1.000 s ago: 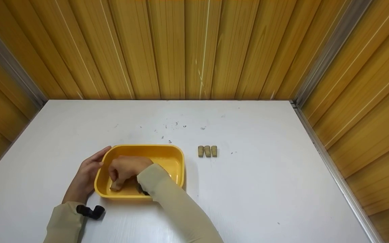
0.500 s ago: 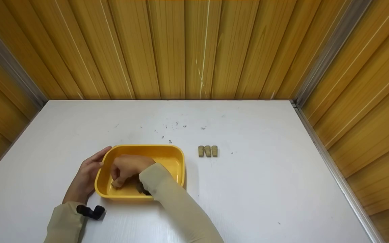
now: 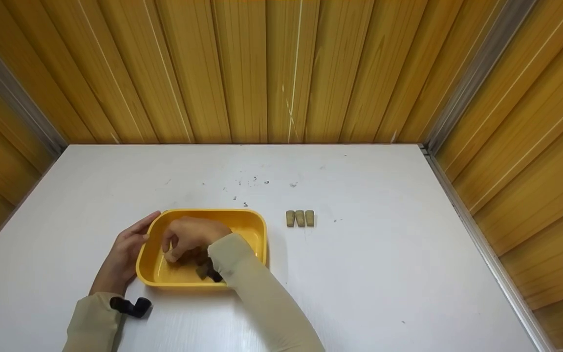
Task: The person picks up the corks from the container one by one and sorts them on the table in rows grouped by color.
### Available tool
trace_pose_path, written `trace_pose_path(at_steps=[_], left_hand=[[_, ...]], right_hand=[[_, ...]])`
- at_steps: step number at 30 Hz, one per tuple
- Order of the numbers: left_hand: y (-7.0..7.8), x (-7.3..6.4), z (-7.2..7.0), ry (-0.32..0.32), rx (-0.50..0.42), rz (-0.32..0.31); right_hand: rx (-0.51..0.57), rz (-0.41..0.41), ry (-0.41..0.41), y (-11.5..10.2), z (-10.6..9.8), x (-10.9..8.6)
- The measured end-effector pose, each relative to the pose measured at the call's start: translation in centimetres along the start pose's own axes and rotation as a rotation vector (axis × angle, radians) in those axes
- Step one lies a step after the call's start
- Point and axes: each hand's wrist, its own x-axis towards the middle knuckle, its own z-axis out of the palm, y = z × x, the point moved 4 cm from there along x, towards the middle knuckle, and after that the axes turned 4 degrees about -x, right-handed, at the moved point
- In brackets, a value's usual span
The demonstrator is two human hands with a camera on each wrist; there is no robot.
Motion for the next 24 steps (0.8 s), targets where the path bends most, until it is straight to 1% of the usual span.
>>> trace_pose_path(at_steps=[2, 4, 9, 13, 19, 24], left_hand=[[0.0, 0.0, 0.0, 0.002, -0.004, -0.003], [0.0, 0.1, 0.0, 0.005, -0.001, -0.006], [-0.1, 0.2, -0.1, 0.011, 0.016, -0.015], [-0.1, 0.3, -0.2, 0.026, 0.026, -0.017], [0.0, 0.2, -0.1, 0.033, 0.039, -0.014], [0.1, 0.2, 0.0, 0.041, 0.044, -0.029]], right_hand=[[0.008, 0.003, -0.006, 0.1, -0.3, -0.3], [0.04, 0.003, -0.018, 0.3, -0.4, -0.6], [0.086, -0.024, -0.016, 0.6, -0.9, -1.4], [0.089, -0.053, 0.013, 0.9, -1.3, -2.0], [0.081, -0.082, 0.055, 1.3, -2.1, -3.2], [0.09, -0.093, 0.104, 1.6, -3.0, -4.3]])
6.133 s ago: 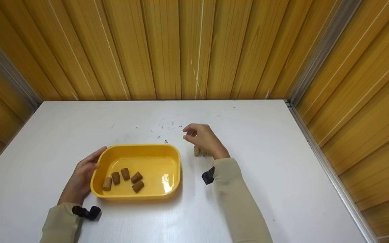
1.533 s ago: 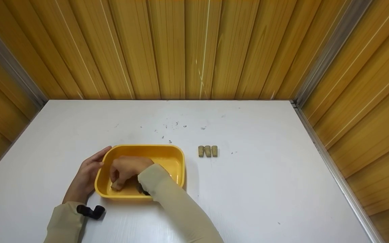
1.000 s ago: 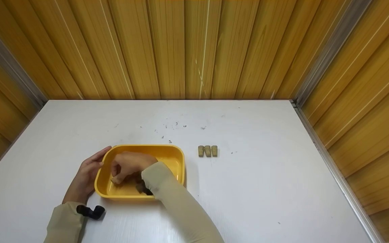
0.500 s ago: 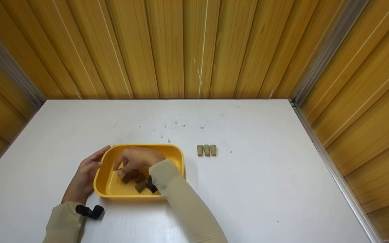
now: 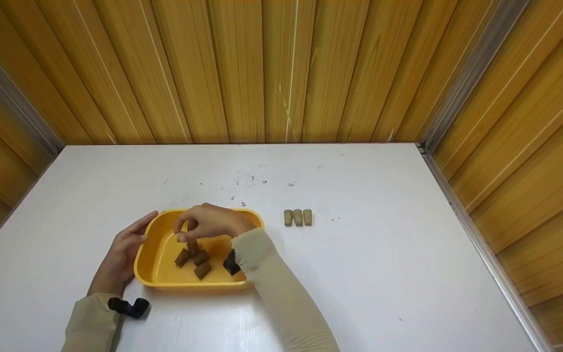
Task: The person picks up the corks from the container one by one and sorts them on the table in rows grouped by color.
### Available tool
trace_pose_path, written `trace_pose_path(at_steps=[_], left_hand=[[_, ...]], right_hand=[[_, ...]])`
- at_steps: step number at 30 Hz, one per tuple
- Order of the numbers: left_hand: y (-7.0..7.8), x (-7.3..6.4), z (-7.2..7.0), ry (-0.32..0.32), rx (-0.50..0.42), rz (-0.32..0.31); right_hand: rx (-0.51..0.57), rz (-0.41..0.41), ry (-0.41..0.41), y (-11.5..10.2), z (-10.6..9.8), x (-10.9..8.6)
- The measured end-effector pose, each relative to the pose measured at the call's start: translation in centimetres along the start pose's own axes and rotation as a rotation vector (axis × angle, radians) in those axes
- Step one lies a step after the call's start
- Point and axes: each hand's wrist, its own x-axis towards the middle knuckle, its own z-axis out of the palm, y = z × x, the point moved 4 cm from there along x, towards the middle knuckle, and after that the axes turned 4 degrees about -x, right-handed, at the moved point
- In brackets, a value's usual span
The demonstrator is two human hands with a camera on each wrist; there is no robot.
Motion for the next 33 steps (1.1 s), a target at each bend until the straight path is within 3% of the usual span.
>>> trace_pose_path(at_steps=[12, 26, 33], left_hand=[[0.1, 0.0, -0.1, -0.034, -0.033, 0.022], [0.0, 0.3, -0.3, -0.058, -0.025, 0.022], [0.1, 0.2, -0.3, -0.056, -0.051, 0.016]], right_hand=[[0.096, -0.006, 0.156, 0.8, -1.7, -2.1], [0.139, -0.026, 0.44, 2.9, -4.0, -5.4], [0.176, 0.052, 0.568, 4.4, -4.8, -7.5]])
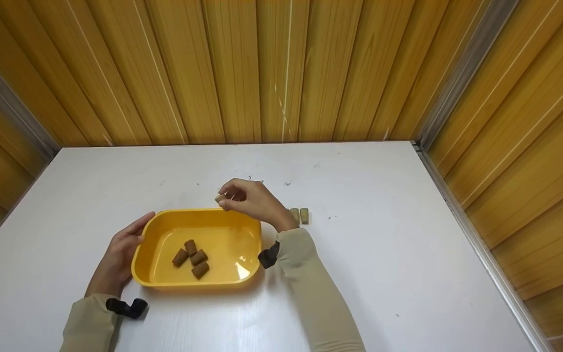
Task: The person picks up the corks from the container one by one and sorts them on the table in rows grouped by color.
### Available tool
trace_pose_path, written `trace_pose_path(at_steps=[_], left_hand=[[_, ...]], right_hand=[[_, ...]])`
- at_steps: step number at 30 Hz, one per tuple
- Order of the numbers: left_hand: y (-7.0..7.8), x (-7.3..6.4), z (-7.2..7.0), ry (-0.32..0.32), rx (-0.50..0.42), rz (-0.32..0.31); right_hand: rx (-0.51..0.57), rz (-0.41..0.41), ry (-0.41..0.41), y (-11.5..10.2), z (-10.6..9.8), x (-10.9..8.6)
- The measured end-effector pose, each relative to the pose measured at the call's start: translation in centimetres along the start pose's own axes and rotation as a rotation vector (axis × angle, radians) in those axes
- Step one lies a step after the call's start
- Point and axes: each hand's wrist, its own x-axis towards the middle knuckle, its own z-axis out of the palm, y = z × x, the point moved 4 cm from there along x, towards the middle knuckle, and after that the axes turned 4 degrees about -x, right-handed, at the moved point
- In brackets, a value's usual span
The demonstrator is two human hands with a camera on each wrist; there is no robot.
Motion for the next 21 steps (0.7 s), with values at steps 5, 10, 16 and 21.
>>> trace_pose_path(at_steps=[5, 10, 16, 21], left_hand=[[0.0, 0.0, 0.1, 0.003, -0.01, -0.005], [0.2, 0.0, 0.0, 0.013, -0.016, -0.006], [0.2, -0.2, -0.3, 0.031, -0.026, -0.018], [0.1, -0.2, -0.4, 0.03, -0.019, -0.021]], right_hand=[[-0.003, 0.061, 0.086, 1.5, -0.8, -0.9], [0.005, 0.074, 0.207, 2.7, -1.8, -1.9], [0.051, 0.153, 0.3, 4.4, -2.4, -3.3], [0.033, 0.219, 0.364, 5.8, -3.1, -4.5]])
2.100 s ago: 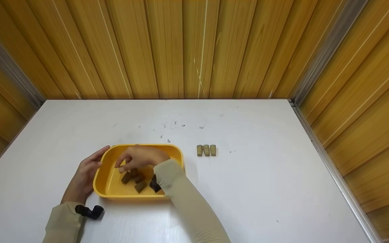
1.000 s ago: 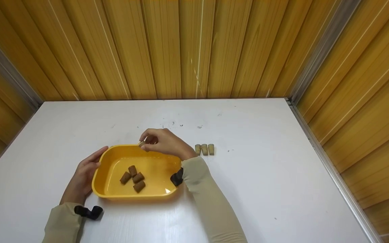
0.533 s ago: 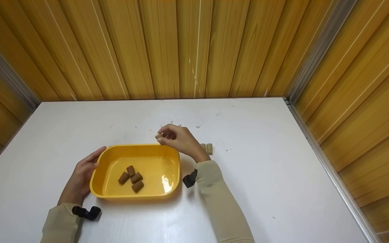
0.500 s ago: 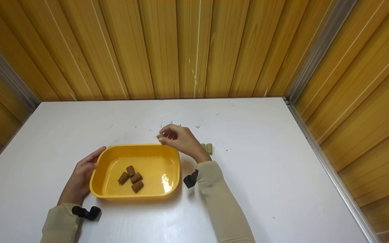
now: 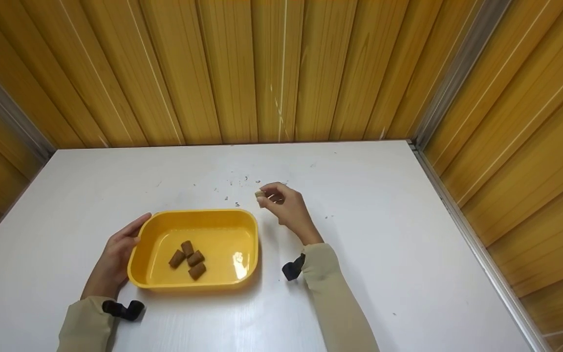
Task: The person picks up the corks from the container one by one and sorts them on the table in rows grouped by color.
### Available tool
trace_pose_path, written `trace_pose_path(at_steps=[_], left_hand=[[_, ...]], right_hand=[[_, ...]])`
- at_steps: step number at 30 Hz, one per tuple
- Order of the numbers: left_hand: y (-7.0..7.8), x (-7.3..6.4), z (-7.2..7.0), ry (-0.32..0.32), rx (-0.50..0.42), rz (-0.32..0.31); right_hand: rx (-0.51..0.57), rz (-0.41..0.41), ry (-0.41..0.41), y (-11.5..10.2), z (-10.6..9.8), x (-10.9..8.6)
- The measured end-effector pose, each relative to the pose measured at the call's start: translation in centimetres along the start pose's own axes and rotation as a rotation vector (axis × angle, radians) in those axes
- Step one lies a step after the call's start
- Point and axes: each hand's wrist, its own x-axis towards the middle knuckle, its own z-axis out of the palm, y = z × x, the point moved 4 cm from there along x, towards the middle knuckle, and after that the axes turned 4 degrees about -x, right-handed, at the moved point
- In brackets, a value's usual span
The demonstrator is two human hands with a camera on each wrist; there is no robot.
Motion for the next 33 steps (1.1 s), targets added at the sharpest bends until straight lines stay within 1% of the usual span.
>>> trace_pose_path(at_steps=[8, 11, 18, 20, 27, 33], left_hand=[[0.0, 0.0, 0.0, -0.004, 0.011, 0.005], [0.0, 0.0, 0.0, -0.006, 0.011, 0.012], [0.0, 0.0, 0.0, 0.001, 0.016, 0.017], [0.0, -0.1, 0.1, 0.001, 0.011, 0.015], [0.0, -0.2, 0.1, -0.034, 0.008, 0.014], [-0.1, -0.1, 0.1, -0.044, 0.018, 0.015]], right_hand=[[0.039, 0.084, 0.04, 2.5, -1.5, -0.8], [0.04, 0.115, 0.065, 3.1, -2.0, -1.1], [0.018, 0.153, 0.116, 4.4, -3.1, -1.7], [0.028, 0.173, 0.126, 4.9, -3.4, -2.0], [0.026, 0.233, 0.159, 6.5, -4.3, -2.8], [0.042, 0.303, 0.183, 7.6, -5.0, -3.4]])
